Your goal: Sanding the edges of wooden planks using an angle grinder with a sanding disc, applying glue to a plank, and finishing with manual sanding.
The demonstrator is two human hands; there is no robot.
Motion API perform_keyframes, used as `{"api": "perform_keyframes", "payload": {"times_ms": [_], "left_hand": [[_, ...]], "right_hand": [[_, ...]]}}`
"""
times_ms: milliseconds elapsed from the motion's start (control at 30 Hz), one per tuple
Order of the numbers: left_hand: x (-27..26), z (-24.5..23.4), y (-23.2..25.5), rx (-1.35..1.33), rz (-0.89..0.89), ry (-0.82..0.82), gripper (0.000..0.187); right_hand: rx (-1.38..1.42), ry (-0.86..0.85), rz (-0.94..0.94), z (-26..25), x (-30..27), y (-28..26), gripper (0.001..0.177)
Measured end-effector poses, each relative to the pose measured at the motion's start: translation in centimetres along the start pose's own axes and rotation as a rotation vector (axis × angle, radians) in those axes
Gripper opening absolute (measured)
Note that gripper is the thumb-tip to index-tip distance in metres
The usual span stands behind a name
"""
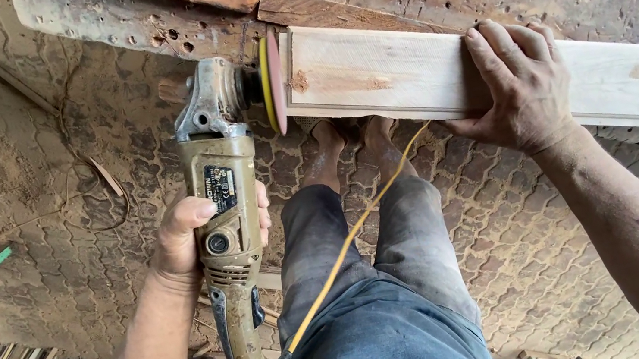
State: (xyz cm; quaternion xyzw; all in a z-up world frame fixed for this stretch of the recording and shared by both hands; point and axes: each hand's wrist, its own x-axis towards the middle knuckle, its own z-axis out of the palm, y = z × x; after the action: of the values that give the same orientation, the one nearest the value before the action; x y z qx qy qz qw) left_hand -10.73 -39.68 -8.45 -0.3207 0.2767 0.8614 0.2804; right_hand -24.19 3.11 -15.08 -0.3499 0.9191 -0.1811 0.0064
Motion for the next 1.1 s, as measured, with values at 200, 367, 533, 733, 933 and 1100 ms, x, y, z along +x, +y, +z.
{"api": "perform_keyframes", "payload": {"times_ms": [200, 367, 533, 733, 933, 1100], "left_hand": [[0.0, 1.7, 1.0, -0.048, -0.059, 0.015, 0.056], [0.2, 1.6, 1.1, 0.007, -0.056, 0.037, 0.055], [0.3, 2.0, 1.2, 0.01, -0.045, 0.033, 0.056], [0.4, 2.1, 1.5, 0.032, -0.035, 0.005, 0.058], [0.6, 2.2, 1.8, 0.032, -0.053, 0.001, 0.057], [0.7, 2.1, 2.1, 0.085, -0.08, 0.037, 0.058]], "right_hand": [[-0.17, -0.179, 0.005, -1.3, 0.7, -0.6, 0.096], [-0.175, -0.184, -0.004, -1.5, 0.9, -0.6, 0.096], [-0.172, -0.195, 0.007, -1.3, 0.7, -0.5, 0.098], [-0.165, -0.199, 0.013, -1.3, 0.4, -0.5, 0.102], [-0.174, -0.203, 0.015, -1.2, 0.3, -0.3, 0.102], [-0.147, -0.172, -0.001, -1.4, 0.8, -0.5, 0.095]]}}
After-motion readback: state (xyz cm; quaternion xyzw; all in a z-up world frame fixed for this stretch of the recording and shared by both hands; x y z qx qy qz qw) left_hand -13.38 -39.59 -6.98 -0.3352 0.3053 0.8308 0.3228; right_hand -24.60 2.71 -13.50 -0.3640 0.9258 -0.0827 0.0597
